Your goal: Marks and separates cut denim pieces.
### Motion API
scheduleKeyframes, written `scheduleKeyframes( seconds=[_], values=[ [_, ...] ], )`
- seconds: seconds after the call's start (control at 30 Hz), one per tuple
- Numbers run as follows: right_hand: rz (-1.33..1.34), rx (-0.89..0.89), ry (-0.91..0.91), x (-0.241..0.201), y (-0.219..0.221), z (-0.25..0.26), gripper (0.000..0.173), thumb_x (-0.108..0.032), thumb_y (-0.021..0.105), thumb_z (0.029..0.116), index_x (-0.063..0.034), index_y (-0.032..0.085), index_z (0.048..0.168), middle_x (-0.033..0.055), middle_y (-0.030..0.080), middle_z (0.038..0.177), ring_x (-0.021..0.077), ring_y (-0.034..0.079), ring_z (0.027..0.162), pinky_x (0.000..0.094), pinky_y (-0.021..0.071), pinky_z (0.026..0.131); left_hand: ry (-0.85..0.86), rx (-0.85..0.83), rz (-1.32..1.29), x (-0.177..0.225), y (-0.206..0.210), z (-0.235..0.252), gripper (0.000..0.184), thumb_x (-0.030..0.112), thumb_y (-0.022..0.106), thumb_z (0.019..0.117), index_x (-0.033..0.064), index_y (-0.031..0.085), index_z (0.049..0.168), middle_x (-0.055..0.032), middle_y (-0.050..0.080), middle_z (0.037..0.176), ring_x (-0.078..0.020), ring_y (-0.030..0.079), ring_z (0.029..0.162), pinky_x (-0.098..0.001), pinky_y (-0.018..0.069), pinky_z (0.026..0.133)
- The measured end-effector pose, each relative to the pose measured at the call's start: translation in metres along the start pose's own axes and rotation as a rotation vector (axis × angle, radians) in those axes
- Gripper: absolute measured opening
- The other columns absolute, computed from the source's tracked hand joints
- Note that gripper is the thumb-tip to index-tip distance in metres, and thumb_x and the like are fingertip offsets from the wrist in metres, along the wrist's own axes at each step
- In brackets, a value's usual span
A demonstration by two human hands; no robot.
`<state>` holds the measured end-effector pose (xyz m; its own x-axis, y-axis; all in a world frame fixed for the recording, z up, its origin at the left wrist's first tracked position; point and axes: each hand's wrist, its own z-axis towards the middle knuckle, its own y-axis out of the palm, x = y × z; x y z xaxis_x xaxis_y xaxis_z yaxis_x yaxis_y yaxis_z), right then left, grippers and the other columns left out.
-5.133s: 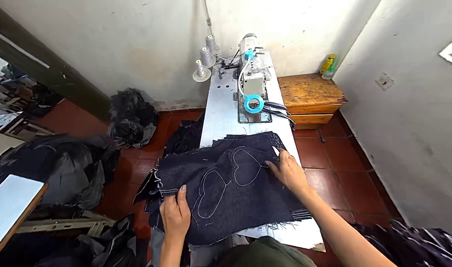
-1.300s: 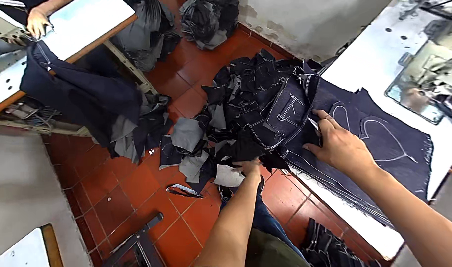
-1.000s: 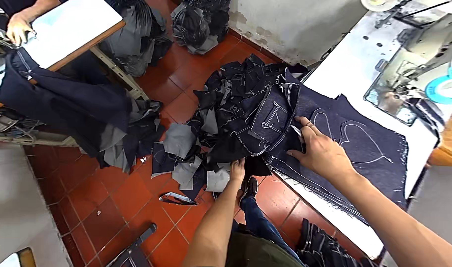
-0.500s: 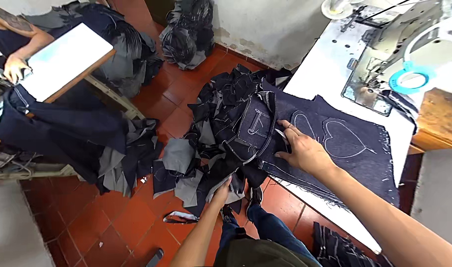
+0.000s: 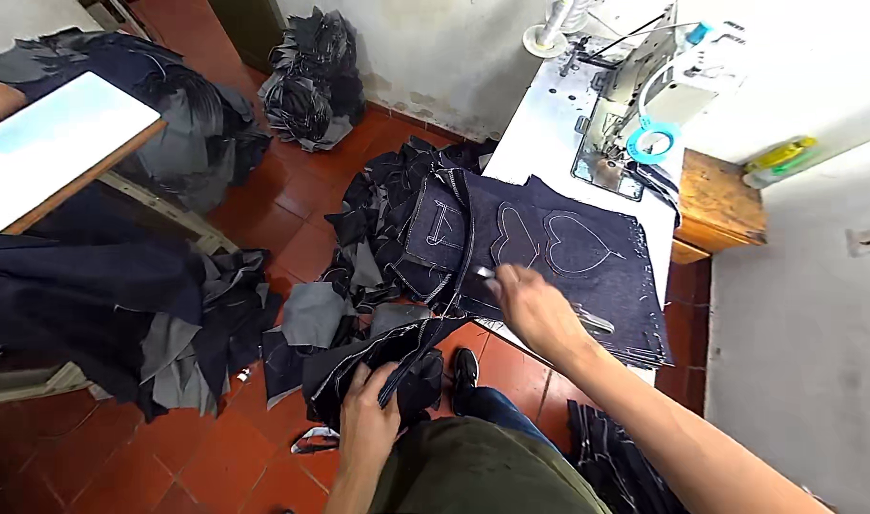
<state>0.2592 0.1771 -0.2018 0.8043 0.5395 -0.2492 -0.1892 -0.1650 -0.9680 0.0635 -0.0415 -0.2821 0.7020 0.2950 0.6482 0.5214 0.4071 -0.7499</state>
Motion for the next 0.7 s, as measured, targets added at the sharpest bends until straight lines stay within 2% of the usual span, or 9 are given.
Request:
scheduleKeyframes(
  seconds=[0.1, 0.23, 0.37, 0.47, 0.53, 0.57, 0.63, 0.67, 0.7],
  values=[
    [-0.070, -0.230, -0.028, -0.007, 0.013, -0.017, 0.035, -0.030, 0.051, 0.1081, 0.0005, 0.067, 0.102, 0.0207, 0.071, 0.090, 0.0406, 0.072, 0.090, 0.0546, 0.0578, 0.073, 0.003, -0.006, 0.006, 0.002, -0.003, 0.004, 0.020, 0.020, 0.077, 0.0830, 0.0137, 0.082, 0.102, -0.0130, 0.070, 0.091, -0.0246, 0.070, 0.077, -0.0443, 0.0613, 0.071],
    [-0.150, -0.193, -0.112, -0.017, 0.030, -0.008, 0.025, -0.017, 0.055, 0.1047, 0.0045, 0.065, 0.099, 0.0220, 0.068, 0.086, 0.0409, 0.071, 0.087, 0.0519, 0.0573, 0.071, 0.039, -0.060, 0.044, -0.006, -0.006, 0.013, 0.022, 0.029, 0.075, 0.0865, 0.0167, 0.083, 0.102, -0.0082, 0.068, 0.087, -0.0209, 0.067, 0.073, -0.0410, 0.0599, 0.068],
    [-0.114, -0.099, -0.221, -0.025, 0.032, 0.004, 0.032, -0.027, 0.048, 0.1083, -0.0021, 0.063, 0.095, 0.0154, 0.065, 0.077, 0.0353, 0.071, 0.075, 0.0485, 0.0566, 0.062, -0.012, -0.233, -0.014, -0.017, -0.017, 0.022, 0.026, 0.035, 0.067, 0.0949, 0.0151, 0.083, 0.097, -0.0045, 0.069, 0.084, -0.0201, 0.068, 0.077, -0.0454, 0.0585, 0.072],
    [0.117, -0.018, -0.006, -0.012, -0.001, -0.008, 0.037, -0.033, 0.046, 0.1088, -0.0037, 0.063, 0.096, 0.0157, 0.064, 0.071, 0.0384, 0.069, 0.067, 0.0570, 0.0545, 0.057, -0.159, -0.296, -0.689, -0.027, -0.047, 0.030, 0.023, 0.022, 0.065, 0.0938, 0.0094, 0.076, 0.078, 0.0023, 0.069, 0.078, -0.0062, 0.065, 0.077, -0.0279, 0.0547, 0.074],
    [0.329, 0.049, 0.026, 0.023, -0.001, -0.025, 0.049, -0.050, 0.043, 0.1049, -0.0069, 0.062, 0.093, 0.0081, 0.058, 0.067, 0.0296, 0.063, 0.061, 0.0531, 0.0509, 0.053, -0.139, -0.271, -1.094, -0.015, -0.087, 0.032, 0.017, 0.027, 0.066, 0.0960, 0.0208, 0.080, 0.088, 0.0051, 0.076, 0.087, -0.0036, 0.071, 0.082, -0.0262, 0.0601, 0.077],
    [0.452, -0.004, 0.045, 0.040, 0.007, -0.035, 0.060, -0.065, 0.045, 0.0983, -0.0070, 0.063, 0.100, 0.0057, 0.062, 0.074, 0.0254, 0.064, 0.069, 0.0515, 0.0533, 0.061, -0.069, -0.245, -1.178, -0.004, -0.112, 0.033, 0.016, 0.031, 0.065, 0.0986, 0.0272, 0.080, 0.098, 0.0084, 0.077, 0.093, -0.0011, 0.072, 0.087, -0.0243, 0.0607, 0.079],
    [0.777, -0.209, 0.087, 0.053, 0.029, -0.055, 0.090, -0.079, 0.066, 0.0783, -0.0015, 0.060, 0.124, 0.0107, 0.071, 0.112, 0.0242, 0.069, 0.106, 0.0496, 0.0560, 0.092, 0.017, -0.071, -1.097, 0.029, -0.169, 0.031, 0.024, 0.025, 0.055, 0.1017, 0.0312, 0.076, 0.111, 0.0158, 0.076, 0.104, 0.0074, 0.068, 0.097, -0.0160, 0.0564, 0.086],
    [0.979, -0.269, 0.062, 0.049, 0.041, -0.062, 0.102, -0.079, 0.072, 0.0706, 0.0013, 0.055, 0.131, 0.0131, 0.067, 0.128, 0.0232, 0.065, 0.119, 0.0449, 0.0536, 0.100, -0.002, 0.100, -0.977, 0.045, -0.195, 0.030, 0.026, 0.015, 0.050, 0.1024, 0.0225, 0.073, 0.110, 0.0155, 0.075, 0.103, 0.0108, 0.065, 0.097, -0.0114, 0.0524, 0.086],
    [1.183, -0.315, 0.021, 0.038, 0.052, -0.065, 0.107, -0.076, 0.078, 0.0661, 0.0008, 0.050, 0.136, 0.0132, 0.062, 0.139, 0.0221, 0.061, 0.126, 0.0410, 0.0527, 0.102, -0.016, 0.267, -0.806, 0.050, -0.219, 0.033, 0.022, -0.002, 0.039, 0.1018, 0.0021, 0.061, 0.104, 0.0079, 0.066, 0.097, 0.0112, 0.058, 0.094, -0.0078, 0.0462, 0.086]
  ],
)
